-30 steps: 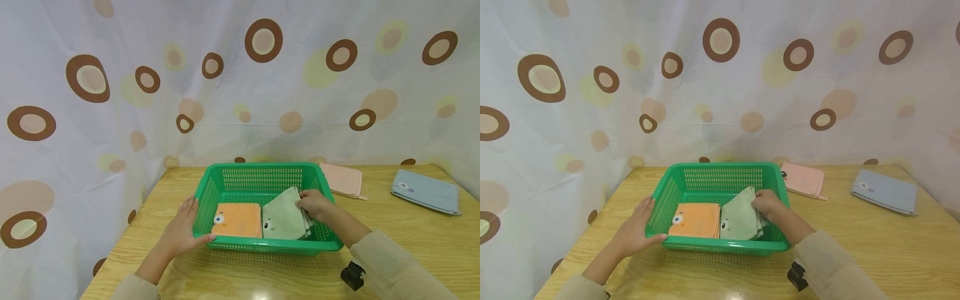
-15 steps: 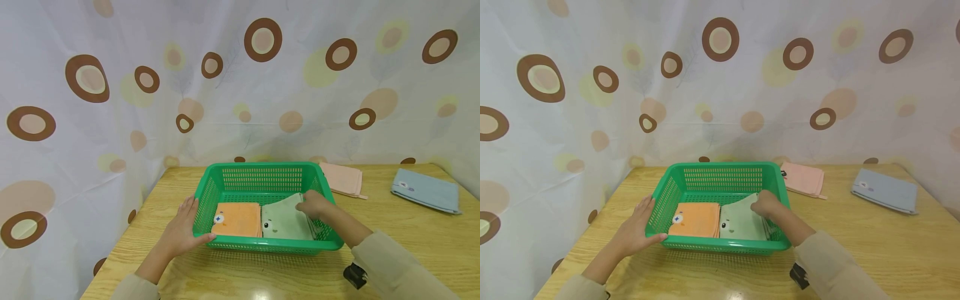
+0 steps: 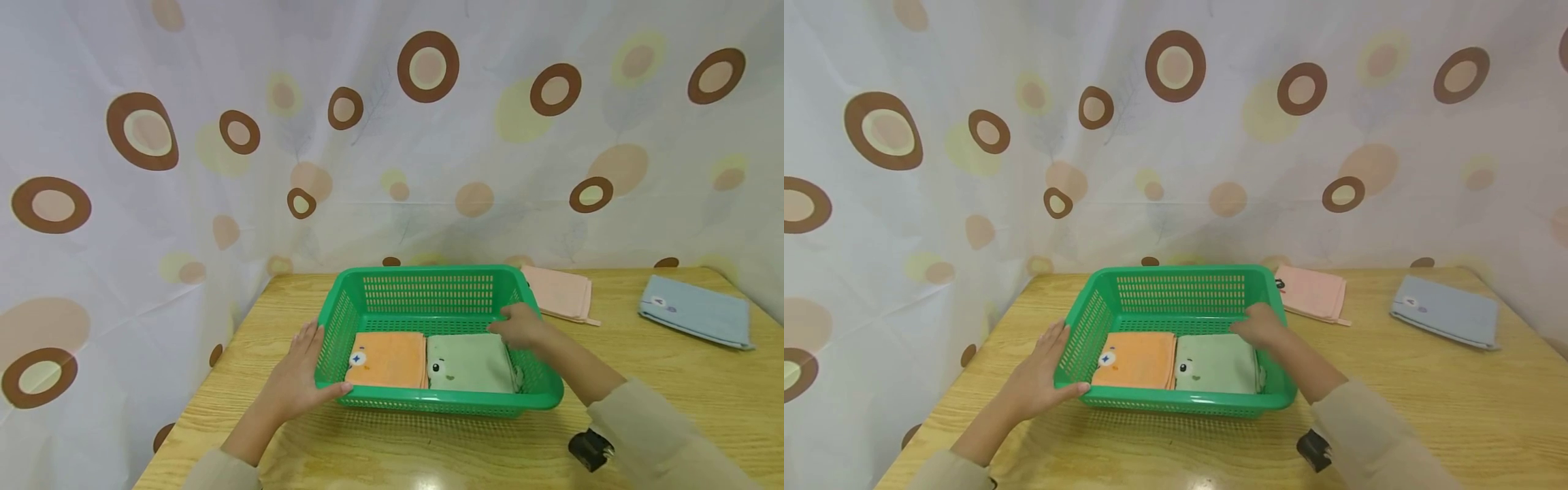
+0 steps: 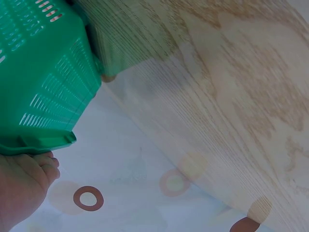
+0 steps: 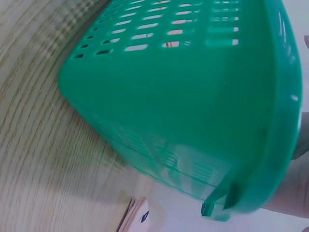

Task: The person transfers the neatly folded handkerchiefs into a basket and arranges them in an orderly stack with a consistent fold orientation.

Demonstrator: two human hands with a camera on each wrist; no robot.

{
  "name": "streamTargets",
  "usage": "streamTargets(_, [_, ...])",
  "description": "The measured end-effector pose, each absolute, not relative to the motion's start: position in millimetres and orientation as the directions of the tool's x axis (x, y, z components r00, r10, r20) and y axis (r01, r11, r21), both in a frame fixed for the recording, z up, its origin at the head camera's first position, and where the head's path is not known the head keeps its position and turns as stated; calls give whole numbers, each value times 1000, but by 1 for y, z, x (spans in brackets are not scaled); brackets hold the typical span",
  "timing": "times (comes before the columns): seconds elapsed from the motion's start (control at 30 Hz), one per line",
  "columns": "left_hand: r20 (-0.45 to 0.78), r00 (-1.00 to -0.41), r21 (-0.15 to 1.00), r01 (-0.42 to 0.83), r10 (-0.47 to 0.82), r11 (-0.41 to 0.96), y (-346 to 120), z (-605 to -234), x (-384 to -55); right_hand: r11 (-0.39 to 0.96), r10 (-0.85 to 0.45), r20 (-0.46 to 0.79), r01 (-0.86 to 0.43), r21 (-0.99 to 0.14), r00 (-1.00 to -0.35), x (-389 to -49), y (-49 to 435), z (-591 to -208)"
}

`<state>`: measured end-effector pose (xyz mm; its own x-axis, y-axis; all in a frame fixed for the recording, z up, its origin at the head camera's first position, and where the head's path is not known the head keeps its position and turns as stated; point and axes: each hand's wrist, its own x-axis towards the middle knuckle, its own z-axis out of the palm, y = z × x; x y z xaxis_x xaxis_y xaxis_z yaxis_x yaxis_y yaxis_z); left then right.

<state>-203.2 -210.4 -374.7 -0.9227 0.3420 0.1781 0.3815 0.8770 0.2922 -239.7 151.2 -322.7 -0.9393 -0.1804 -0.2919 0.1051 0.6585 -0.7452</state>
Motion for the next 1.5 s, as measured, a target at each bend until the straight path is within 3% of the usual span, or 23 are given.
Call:
streamTargets(0.33, [173,-926,300,375,337,877,-211,-375,-203,431,-232,-165,51,-901,-958,-237,173,-319])
streamTargets(0.67, [170,-928,307,371,333,876,-211,-376,-203,304,-219,-73,3,-953,-973,-243,201,-318])
streamTargets(1.2, [181,-923,281,380,340,881,-212,-377,-204,214,-108,-93,68,-975,-990,-251,226,-323])
streamTargets(1.5, [168,-927,286,370,334,884,-210,-375,-203,89,-77,-117,110,-990,-990,-256,250,-327])
